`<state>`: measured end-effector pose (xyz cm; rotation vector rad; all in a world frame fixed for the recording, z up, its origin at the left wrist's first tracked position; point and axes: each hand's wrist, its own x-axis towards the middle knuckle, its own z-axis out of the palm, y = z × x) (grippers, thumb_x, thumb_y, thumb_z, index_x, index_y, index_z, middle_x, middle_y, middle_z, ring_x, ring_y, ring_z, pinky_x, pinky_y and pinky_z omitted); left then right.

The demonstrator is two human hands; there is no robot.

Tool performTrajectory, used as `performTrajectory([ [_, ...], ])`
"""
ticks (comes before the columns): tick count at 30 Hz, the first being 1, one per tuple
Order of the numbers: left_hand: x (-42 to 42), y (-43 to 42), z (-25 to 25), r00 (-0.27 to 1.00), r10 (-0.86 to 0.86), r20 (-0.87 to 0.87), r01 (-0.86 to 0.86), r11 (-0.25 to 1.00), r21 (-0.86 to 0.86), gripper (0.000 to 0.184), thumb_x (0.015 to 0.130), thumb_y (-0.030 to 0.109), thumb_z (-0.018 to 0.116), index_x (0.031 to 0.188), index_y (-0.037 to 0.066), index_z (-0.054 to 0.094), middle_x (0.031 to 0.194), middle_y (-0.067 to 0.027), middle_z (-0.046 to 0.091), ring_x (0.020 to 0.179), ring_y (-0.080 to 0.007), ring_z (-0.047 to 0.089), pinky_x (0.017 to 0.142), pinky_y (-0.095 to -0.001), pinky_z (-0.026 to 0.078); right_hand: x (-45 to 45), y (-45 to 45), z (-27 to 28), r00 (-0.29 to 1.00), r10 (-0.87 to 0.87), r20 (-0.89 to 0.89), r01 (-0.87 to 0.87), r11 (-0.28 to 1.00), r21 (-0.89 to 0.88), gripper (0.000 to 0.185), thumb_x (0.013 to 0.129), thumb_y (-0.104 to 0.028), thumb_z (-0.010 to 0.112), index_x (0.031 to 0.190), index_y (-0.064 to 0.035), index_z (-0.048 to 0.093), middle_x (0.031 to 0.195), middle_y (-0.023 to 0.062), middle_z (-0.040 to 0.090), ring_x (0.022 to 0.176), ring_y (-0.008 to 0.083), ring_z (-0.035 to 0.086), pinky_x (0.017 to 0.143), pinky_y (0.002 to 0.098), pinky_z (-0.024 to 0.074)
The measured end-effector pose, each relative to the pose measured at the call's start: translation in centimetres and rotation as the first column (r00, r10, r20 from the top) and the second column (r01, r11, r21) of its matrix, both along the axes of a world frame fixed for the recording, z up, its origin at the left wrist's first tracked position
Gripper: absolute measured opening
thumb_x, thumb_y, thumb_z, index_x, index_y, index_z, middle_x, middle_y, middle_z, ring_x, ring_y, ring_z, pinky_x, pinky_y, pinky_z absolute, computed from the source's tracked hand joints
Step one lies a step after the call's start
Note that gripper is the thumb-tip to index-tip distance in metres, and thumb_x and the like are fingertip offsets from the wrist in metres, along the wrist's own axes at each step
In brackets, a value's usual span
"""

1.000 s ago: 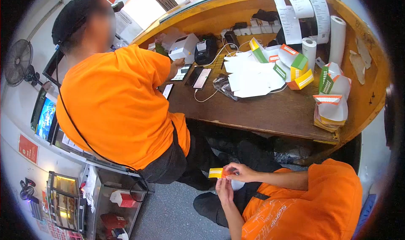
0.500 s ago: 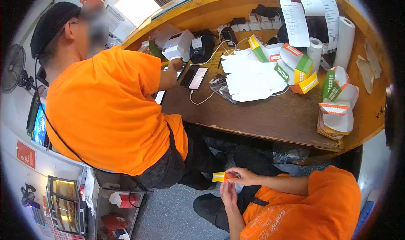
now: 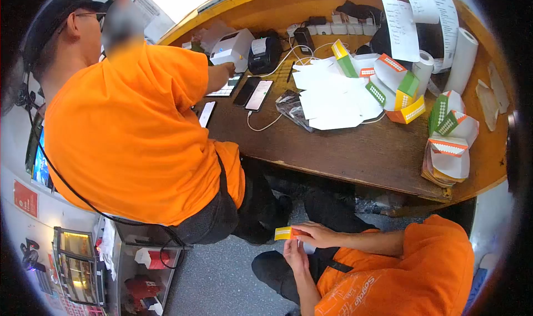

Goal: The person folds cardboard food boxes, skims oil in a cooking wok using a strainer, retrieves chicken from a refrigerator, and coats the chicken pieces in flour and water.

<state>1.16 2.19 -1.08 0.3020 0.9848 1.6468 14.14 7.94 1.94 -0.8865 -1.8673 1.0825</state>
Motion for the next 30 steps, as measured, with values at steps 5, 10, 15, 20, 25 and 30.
performTrajectory([
  [5, 0.4, 0.5, 2.4, 0.913, 0.099, -0.397, -0.078, 0.995, 0.069, 0.011, 0.088, -0.004, 0.054, 0.097, 0.000, 0.056, 0.095, -0.0097, 0.063, 0.084, -0.0156, 0.061, 0.078, -0.0254, 0.049, 0.3, -0.4, 2.7, 0.997, 0.029, -0.070, -0.048, 0.958, -0.284, 0.051, 0.087, -0.027, 0.061, 0.129, -0.0030, 0.044, 0.119, 0.0179, 0.055, 0.111, 0.0310, 0.054, 0.093, 0.0392, 0.0428],
  [10, 0.7, 0.2, 3.0, 0.949, 0.123, -0.290, -0.094, 0.989, 0.113, 0.014, 0.088, -0.002, 0.055, 0.101, 0.000, 0.054, 0.098, -0.0103, 0.062, 0.089, -0.0161, 0.061, 0.081, -0.0275, 0.049, 0.1, -0.3, 4.0, 0.989, -0.083, -0.122, 0.068, 0.990, -0.120, 0.056, 0.084, -0.025, 0.065, 0.132, -0.0045, 0.042, 0.126, 0.0187, 0.050, 0.116, 0.0322, 0.050, 0.098, 0.0399, 0.0395],
  [15, 1.7, 0.3, 6.2, 0.995, 0.096, -0.008, -0.095, 0.992, 0.086, 0.015, 0.089, 0.000, 0.054, 0.104, 0.000, 0.053, 0.102, -0.0114, 0.062, 0.093, -0.0172, 0.060, 0.086, -0.0297, 0.048, -0.1, 0.1, 4.3, 0.993, -0.024, -0.113, 0.027, 0.999, 0.031, 0.057, 0.084, -0.025, 0.065, 0.132, -0.0045, 0.042, 0.133, 0.0187, 0.045, 0.123, 0.0325, 0.043, 0.102, 0.0405, 0.0347],
  [20, 0.6, 0.1, 7.2, 0.991, 0.035, -0.127, -0.023, 0.995, 0.101, 0.018, 0.088, -0.003, 0.054, 0.106, -0.004, 0.055, 0.103, -0.0122, 0.062, 0.095, -0.0186, 0.060, 0.088, -0.0297, 0.046, -0.2, -0.1, 4.6, 0.998, 0.010, -0.063, -0.004, 0.996, 0.087, 0.058, 0.084, -0.025, 0.065, 0.133, -0.0034, 0.042, 0.135, 0.0178, 0.042, 0.126, 0.0319, 0.040, 0.104, 0.0407, 0.0332],
  [25, -0.7, 0.2, 7.5, 0.922, 0.072, -0.382, -0.070, 0.997, 0.018, 0.013, 0.084, -0.007, 0.057, 0.097, -0.006, 0.059, 0.100, -0.0123, 0.063, 0.091, -0.0163, 0.060, 0.084, -0.0275, 0.047, -0.6, 0.7, 6.0, 0.986, 0.112, -0.122, -0.117, 0.993, -0.031, 0.058, 0.085, -0.024, 0.065, 0.133, -0.0037, 0.040, 0.137, 0.0181, 0.039, 0.128, 0.0311, 0.038, 0.105, 0.0404, 0.0318],
  [30, -0.6, 0.5, 10.8, 0.895, 0.136, -0.424, -0.100, 0.989, 0.107, 0.010, 0.086, -0.004, 0.057, 0.095, -0.005, 0.058, 0.097, -0.0135, 0.064, 0.086, -0.0167, 0.062, 0.081, -0.0268, 0.049, -0.7, 1.7, 9.3, 0.981, 0.087, -0.172, -0.087, 0.996, 0.010, 0.065, 0.084, -0.030, 0.065, 0.136, -0.0031, 0.036, 0.140, 0.0191, 0.035, 0.128, 0.0325, 0.037, 0.107, 0.0408, 0.0307],
])
